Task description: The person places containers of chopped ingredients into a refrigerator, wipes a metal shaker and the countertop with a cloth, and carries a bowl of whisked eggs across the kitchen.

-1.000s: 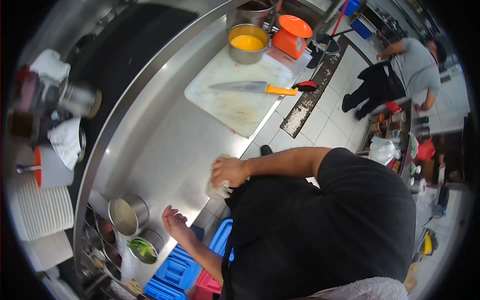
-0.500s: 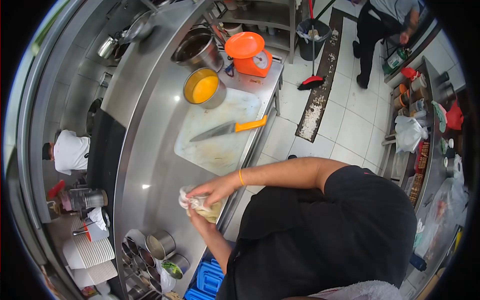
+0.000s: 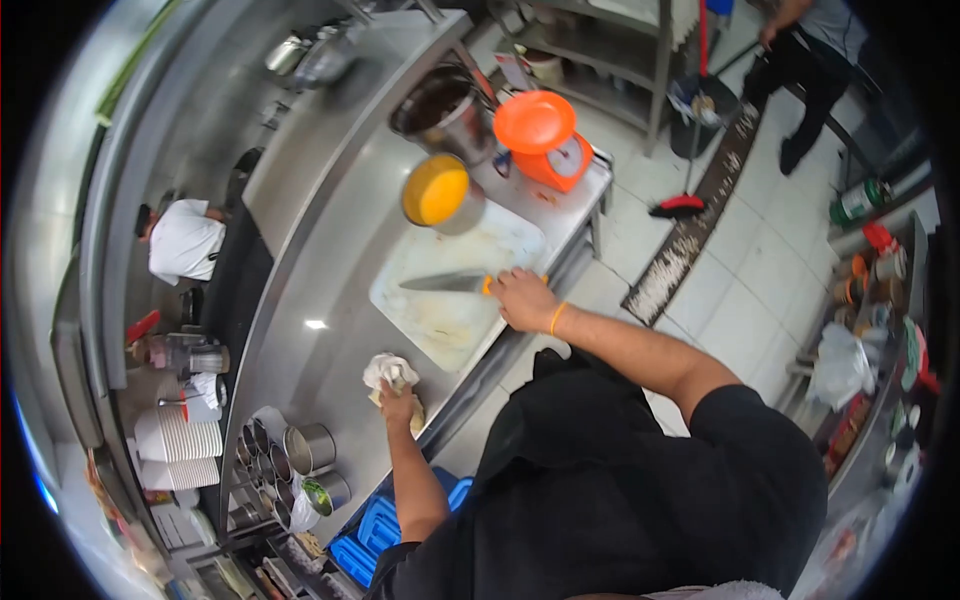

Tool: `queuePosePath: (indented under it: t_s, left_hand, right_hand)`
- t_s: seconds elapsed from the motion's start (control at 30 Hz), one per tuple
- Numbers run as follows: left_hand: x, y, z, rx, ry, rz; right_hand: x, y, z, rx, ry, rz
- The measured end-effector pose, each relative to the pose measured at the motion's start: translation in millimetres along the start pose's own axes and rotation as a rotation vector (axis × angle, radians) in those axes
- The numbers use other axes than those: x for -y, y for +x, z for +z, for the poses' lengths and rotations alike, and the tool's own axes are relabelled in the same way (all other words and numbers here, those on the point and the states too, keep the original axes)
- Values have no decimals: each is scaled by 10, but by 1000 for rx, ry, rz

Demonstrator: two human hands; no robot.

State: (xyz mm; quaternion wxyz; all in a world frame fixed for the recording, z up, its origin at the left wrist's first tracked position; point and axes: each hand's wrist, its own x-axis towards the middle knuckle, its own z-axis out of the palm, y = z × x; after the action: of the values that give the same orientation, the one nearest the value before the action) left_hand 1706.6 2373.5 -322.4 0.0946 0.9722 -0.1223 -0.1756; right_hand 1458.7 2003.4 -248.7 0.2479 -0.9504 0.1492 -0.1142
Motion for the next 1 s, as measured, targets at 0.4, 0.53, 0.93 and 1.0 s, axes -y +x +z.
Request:
queuePosePath:
  t_s: [0.4, 0.53, 0.93, 1.0]
  left_hand:
    - [-380, -40, 77, -358, -123, -226]
    - [-456, 68, 72, -459, -206, -286]
    - [-502, 128, 140, -644, -374, -323]
    - [-464, 135, 160, -675, -368, -301]
  right_hand:
    - [-434, 769, 351, 57, 314, 108]
    - [-486, 1387, -120, -84, 1037, 679]
    - [-574, 2119, 117, -597, 1249, 776]
    - [-564, 2041, 108, -624, 1143, 673]
